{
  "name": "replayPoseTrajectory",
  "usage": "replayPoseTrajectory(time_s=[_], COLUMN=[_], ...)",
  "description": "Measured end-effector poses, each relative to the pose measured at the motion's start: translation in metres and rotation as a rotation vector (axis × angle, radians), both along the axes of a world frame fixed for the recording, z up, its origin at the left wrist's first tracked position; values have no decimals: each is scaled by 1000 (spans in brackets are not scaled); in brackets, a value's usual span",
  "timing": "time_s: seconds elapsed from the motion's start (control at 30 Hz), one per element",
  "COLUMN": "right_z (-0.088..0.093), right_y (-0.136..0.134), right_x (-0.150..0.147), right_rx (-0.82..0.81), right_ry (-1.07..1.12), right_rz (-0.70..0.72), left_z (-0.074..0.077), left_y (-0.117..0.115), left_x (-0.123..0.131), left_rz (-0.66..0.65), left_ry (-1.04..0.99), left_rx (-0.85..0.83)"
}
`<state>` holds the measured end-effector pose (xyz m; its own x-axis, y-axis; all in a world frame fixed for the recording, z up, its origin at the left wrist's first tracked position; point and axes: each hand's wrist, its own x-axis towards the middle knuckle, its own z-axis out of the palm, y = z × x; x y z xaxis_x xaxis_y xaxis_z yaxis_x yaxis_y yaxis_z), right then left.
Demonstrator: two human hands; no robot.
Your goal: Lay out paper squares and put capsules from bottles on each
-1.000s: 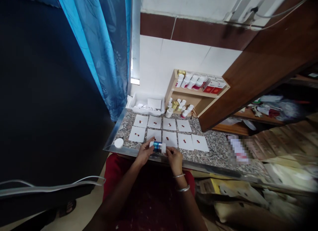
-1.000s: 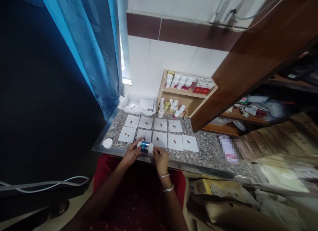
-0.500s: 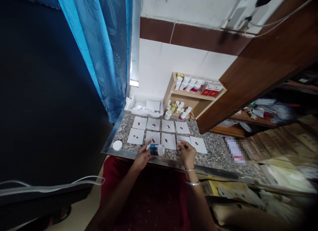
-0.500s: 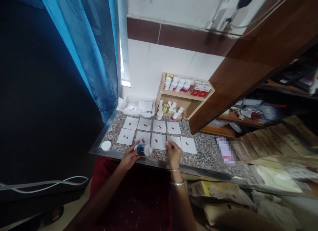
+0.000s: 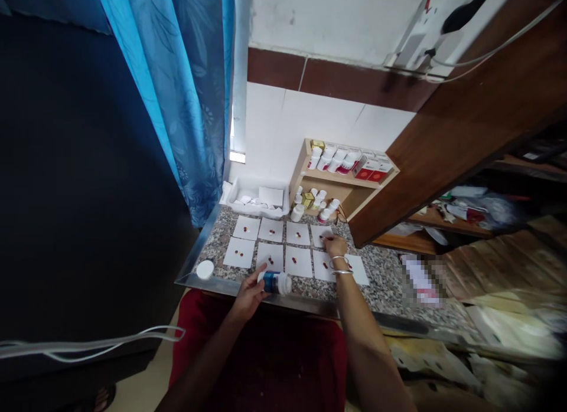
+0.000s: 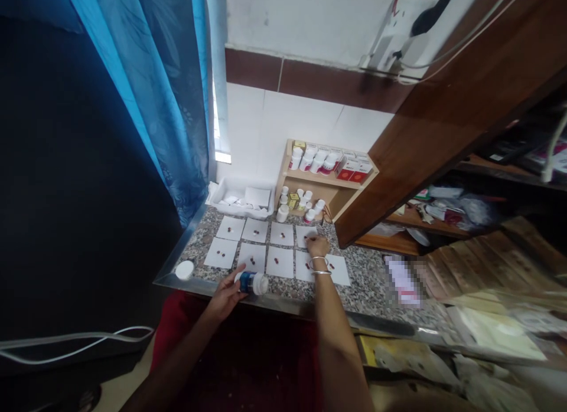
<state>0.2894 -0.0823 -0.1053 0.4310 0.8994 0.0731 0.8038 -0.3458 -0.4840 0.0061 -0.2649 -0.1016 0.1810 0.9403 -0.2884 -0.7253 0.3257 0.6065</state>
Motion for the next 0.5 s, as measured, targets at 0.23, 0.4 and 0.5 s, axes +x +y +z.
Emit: replayPoseTrajectory(time_s=[0.23,0.4,0.5], right_z=[-6,-5,-5], right_y=[10,4,0], right_x=[1,4,1], right_rx=[-61,-30,-7], right_ry=[-25,-44,-51], right_rz=[24,32,46], left_z=[-3,-4,-4], left_y=[0,0,0], left_x=[1,2,3], left_rz=[-5,-4,-8], left_ry=[-20,-13,-24], left_rx=[0,-13,-11])
